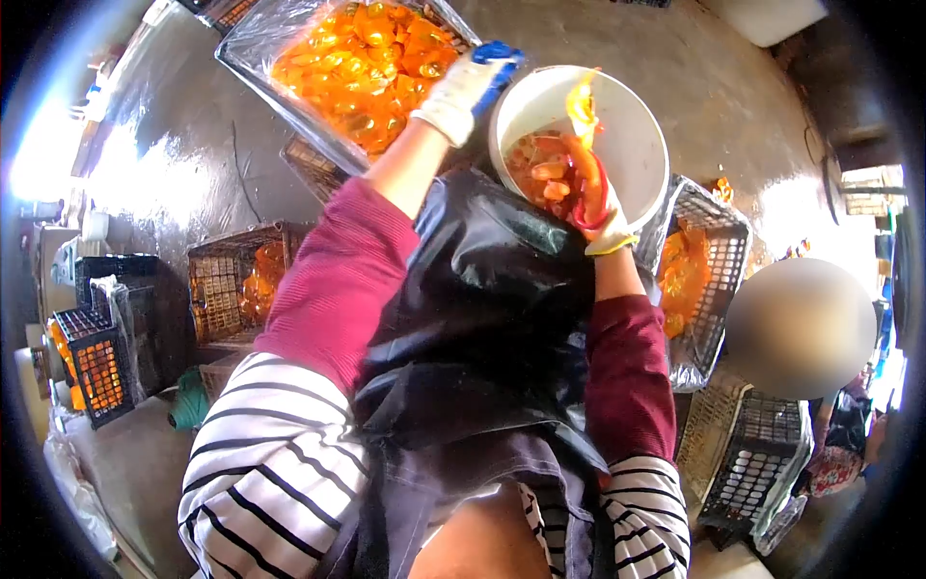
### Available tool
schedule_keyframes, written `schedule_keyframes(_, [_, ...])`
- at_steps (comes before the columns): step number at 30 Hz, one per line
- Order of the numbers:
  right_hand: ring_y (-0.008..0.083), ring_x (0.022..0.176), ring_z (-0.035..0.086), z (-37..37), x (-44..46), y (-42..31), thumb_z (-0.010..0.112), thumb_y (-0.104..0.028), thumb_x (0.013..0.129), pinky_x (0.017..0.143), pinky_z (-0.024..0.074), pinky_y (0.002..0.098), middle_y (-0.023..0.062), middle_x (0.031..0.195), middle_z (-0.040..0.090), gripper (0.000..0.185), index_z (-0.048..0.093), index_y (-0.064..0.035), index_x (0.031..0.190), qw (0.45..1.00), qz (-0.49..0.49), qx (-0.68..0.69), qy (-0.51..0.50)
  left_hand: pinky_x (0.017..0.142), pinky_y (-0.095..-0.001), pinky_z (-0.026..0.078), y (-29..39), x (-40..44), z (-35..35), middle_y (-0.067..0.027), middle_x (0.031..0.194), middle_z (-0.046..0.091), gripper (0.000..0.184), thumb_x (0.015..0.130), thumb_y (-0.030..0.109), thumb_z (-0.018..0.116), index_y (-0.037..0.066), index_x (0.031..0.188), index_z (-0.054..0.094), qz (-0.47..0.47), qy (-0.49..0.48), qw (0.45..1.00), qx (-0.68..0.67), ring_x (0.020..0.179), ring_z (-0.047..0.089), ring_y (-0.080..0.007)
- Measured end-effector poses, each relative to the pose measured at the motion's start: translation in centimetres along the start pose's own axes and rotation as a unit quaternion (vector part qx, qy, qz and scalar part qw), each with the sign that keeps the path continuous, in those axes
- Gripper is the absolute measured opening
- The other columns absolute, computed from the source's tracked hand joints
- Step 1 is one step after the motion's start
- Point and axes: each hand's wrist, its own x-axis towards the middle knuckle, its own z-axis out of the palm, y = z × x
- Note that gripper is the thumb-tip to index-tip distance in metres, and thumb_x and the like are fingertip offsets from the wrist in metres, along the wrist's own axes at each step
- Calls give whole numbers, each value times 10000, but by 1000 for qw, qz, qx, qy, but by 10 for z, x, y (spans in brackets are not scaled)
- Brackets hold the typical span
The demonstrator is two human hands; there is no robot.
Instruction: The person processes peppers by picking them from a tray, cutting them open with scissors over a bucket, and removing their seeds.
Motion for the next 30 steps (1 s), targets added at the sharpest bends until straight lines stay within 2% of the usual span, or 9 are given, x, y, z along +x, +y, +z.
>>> schedule_keyframes(3, [171,846,538,-12,6,1,425,-211,981,593,445,252,137,1221,514,380,417,-11,1305,997,-49,30,-60,785,-286,458,-51,-9,-1,-92,1027,641,342,883,243,607,94,1187,563,-347,8,858,-377,911,581,-157])
schedule_keyframes(5, [147,734,508,-5,9,3,441,-258,974,542,394,239,144,1099,561,404,415,-6,1290,993,-108,-33,46,811,-311,451,-70,-13,12,-105,1058,637,383,876,271,617,75,1197,551,-417,-23,877,-238,927,584,-185])
schedule_keyframes(12, [96,566,417,41,12,-17,461,-360,949,523,341,216,132,904,611,510,450,48,1255,969,-176,-159,69,996,-384,393,-79,15,102,-208,1265,530,817,758,551,632,19,1337,411,-436,-128,890,37,1185,508,-323])
schedule_keyframes(14, [94,542,397,38,13,-27,436,-382,955,507,310,221,75,736,576,557,440,96,1240,973,-129,-177,69,887,-391,461,-98,24,124,-175,1105,624,392,847,322,509,46,1120,567,-422,-150,891,74,1041,598,-312])
schedule_keyframes(17, [95,536,393,53,11,-34,412,-394,961,505,308,227,53,698,565,570,439,102,1242,967,-126,-196,101,822,-399,485,-112,19,134,-192,984,656,280,833,212,448,61,959,647,-386,-85,913,99,967,628,-318])
schedule_keyframes(22, [135,550,500,17,13,-35,439,-417,946,477,362,240,105,779,653,539,477,39,1232,973,-125,-167,102,507,-294,440,-206,-22,136,-8,715,620,159,772,290,689,158,856,659,-504,10,712,-489,582,554,-134])
schedule_keyframes(26, [112,532,441,23,3,-31,489,-377,937,531,356,239,103,749,623,505,499,38,1224,978,-109,-134,114,721,-318,504,-129,-23,69,-50,978,646,361,892,397,583,100,1096,604,-429,118,543,-713,844,623,-162])
schedule_keyframes(29, [111,503,429,43,-7,-30,482,-380,938,469,335,239,99,753,609,477,516,6,1217,965,-138,-171,141,805,-326,509,-89,-24,36,-65,1046,646,385,868,355,627,75,1129,582,-385,123,667,-626,941,628,-205])
schedule_keyframes(30, [118,520,444,31,-10,-34,463,-380,944,479,351,243,83,729,581,480,513,11,1217,948,-209,-192,141,836,-342,507,-82,-19,33,-91,1079,647,382,860,322,637,73,1144,574,-396,126,570,-709,970,629,-246])
